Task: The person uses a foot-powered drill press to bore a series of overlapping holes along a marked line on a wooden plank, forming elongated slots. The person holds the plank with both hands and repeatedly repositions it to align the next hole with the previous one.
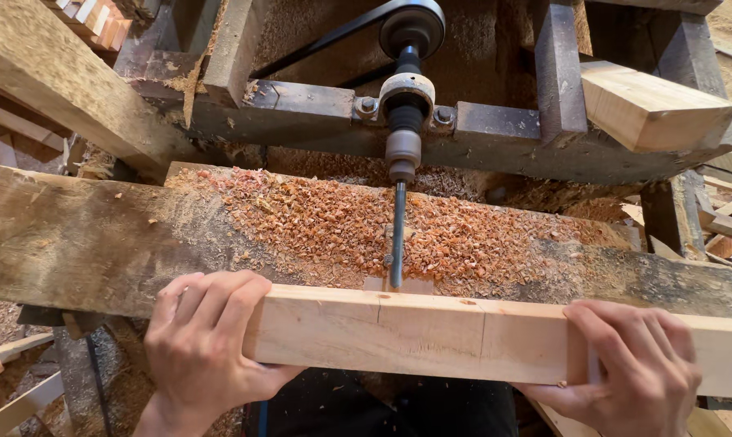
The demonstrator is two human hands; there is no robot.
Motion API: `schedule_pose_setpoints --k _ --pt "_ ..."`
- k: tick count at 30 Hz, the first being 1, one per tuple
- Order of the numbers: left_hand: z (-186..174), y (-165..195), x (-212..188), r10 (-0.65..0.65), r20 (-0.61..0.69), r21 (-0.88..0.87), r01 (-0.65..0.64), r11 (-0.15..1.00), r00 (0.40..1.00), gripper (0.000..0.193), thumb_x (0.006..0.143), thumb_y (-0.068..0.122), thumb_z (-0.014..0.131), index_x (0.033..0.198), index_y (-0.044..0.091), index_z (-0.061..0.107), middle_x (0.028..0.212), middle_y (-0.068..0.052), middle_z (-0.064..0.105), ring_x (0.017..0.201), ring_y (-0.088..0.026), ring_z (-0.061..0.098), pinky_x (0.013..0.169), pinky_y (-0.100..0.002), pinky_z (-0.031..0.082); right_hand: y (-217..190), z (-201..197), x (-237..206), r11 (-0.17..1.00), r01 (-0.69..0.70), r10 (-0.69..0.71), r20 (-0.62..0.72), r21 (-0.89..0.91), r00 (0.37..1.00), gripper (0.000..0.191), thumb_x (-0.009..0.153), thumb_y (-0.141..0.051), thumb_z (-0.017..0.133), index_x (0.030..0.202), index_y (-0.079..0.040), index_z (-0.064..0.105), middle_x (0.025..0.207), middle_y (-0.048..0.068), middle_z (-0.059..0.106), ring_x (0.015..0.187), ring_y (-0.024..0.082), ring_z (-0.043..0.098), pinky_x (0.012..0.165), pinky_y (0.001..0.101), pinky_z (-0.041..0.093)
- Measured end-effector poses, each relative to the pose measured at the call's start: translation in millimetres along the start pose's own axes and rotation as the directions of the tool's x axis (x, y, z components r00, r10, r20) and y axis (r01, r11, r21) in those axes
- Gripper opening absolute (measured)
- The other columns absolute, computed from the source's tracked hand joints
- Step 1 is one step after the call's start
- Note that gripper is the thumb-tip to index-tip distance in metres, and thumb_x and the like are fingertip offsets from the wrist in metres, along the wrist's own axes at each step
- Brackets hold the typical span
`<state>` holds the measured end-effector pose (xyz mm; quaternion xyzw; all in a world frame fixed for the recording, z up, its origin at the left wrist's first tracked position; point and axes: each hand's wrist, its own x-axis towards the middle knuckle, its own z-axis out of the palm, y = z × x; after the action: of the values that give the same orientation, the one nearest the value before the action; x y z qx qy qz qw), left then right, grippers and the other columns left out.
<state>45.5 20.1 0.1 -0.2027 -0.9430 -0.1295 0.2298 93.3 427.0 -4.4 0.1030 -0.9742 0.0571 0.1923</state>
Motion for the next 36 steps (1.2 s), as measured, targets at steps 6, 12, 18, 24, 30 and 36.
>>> schedule_pose_setpoints --k 6,12,18,24,30,36 --pt "-7.7 1.6 23.3 -0.037 0.148 -0.003 0.038 0.999 0.988 0.080 0.059 0.082 0.071 0.088 0.008 0.069 0.085 -0.008 0.072 0.076 -0.026 0.070 0.074 -0.044 0.055 1.8 0.3 22.7 0.999 0.034 -0.030 0.123 -0.030 0.992 0.092 0.035 -0.076 0.084 0.098 -0.010 0.071 0.097 0.008 0.073 0.093 0.027 0.070 0.093 0.0447 0.055" --pt "-7.7 9.1 30.5 -0.029 0.060 0.047 0.026 0.999 0.998 0.081 0.059 0.086 0.067 0.081 0.008 0.071 0.079 -0.008 0.072 0.074 -0.026 0.071 0.073 -0.043 0.056 1.7 3.1 29.3 0.999 0.045 -0.042 0.115 -0.021 0.992 0.092 0.036 -0.079 0.084 0.094 -0.010 0.071 0.094 0.007 0.073 0.090 0.027 0.071 0.088 0.0435 0.055" --pt "0.6 3.2 24.8 0.029 0.000 0.084 -0.029 0.996 1.000 0.086 0.064 0.088 0.059 0.084 0.006 0.071 0.078 -0.012 0.073 0.069 -0.026 0.071 0.071 -0.044 0.059 4.8 9.0 27.3 0.994 0.099 -0.096 0.061 -0.051 0.994 0.088 0.037 -0.080 0.081 0.089 -0.010 0.071 0.090 0.008 0.073 0.084 0.027 0.071 0.084 0.0442 0.057" --pt "2.6 -1.1 24.1 0.054 -0.036 0.081 -0.051 0.995 0.998 0.089 0.063 0.090 0.055 0.084 0.005 0.071 0.078 -0.012 0.073 0.069 -0.027 0.072 0.071 -0.044 0.059 6.5 14.1 26.8 0.991 0.110 -0.108 0.041 -0.072 0.993 0.089 0.044 -0.083 0.078 0.094 -0.010 0.071 0.090 0.008 0.074 0.082 0.025 0.072 0.083 0.0424 0.057" --pt "0.4 -2.0 25.9 0.042 -0.034 0.078 -0.039 0.996 0.999 0.090 0.066 0.090 0.054 0.084 0.004 0.071 0.080 -0.012 0.073 0.071 -0.028 0.072 0.073 -0.045 0.059 6.1 13.7 32.2 0.986 0.118 -0.111 0.063 -0.117 0.992 0.093 0.040 -0.086 0.075 0.095 -0.010 0.073 0.091 0.008 0.075 0.082 0.023 0.072 0.086 0.0433 0.059" --pt "4.4 -5.0 33.0 0.050 -0.041 0.073 -0.047 0.996 0.998 0.090 0.064 0.090 0.055 0.084 0.004 0.072 0.080 -0.012 0.073 0.072 -0.028 0.072 0.074 -0.045 0.059 2.3 13.2 37.9 0.989 0.097 -0.094 0.031 -0.108 0.995 0.092 0.042 -0.085 0.076 0.096 -0.010 0.073 0.089 0.007 0.075 0.081 0.023 0.073 0.087 0.0429 0.060"
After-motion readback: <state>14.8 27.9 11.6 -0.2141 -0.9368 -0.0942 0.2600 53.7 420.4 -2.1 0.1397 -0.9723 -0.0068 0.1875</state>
